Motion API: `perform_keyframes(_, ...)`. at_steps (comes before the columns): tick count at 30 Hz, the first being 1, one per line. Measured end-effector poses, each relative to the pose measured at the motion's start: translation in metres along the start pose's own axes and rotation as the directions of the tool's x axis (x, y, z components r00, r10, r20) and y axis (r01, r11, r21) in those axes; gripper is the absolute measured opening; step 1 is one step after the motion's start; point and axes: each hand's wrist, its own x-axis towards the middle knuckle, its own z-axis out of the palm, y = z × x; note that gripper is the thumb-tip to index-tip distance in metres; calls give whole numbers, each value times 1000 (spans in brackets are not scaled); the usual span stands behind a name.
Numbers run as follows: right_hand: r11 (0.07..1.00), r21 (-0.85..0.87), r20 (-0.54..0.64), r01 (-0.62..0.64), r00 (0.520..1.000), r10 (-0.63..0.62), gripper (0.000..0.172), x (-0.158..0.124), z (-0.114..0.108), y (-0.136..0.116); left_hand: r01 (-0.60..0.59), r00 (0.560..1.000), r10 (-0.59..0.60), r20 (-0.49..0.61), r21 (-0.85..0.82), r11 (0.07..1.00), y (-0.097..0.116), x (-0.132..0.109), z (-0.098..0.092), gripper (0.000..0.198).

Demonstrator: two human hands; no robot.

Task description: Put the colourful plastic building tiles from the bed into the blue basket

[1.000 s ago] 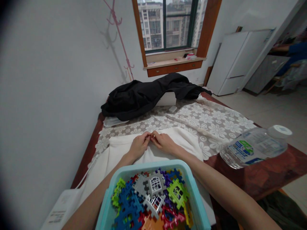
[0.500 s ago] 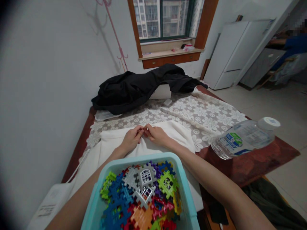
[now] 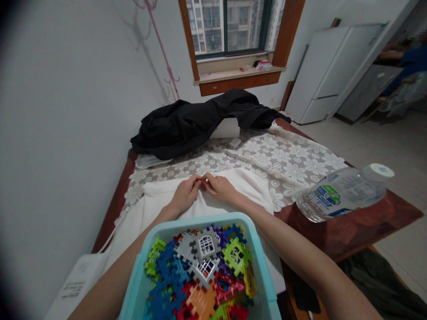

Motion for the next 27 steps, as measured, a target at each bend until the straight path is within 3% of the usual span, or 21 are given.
perform_keyframes(8,997,-78,0,10,1000,-10,14,-3,-1,-3,12,1000,-12,0,-6,1000,0,-1,-1,26)
perform_keyframes(27,973,-232,33,-14,999,22,20,-8,-1,-6,-56,998,58,-6,170,984,-6,-3,7,18)
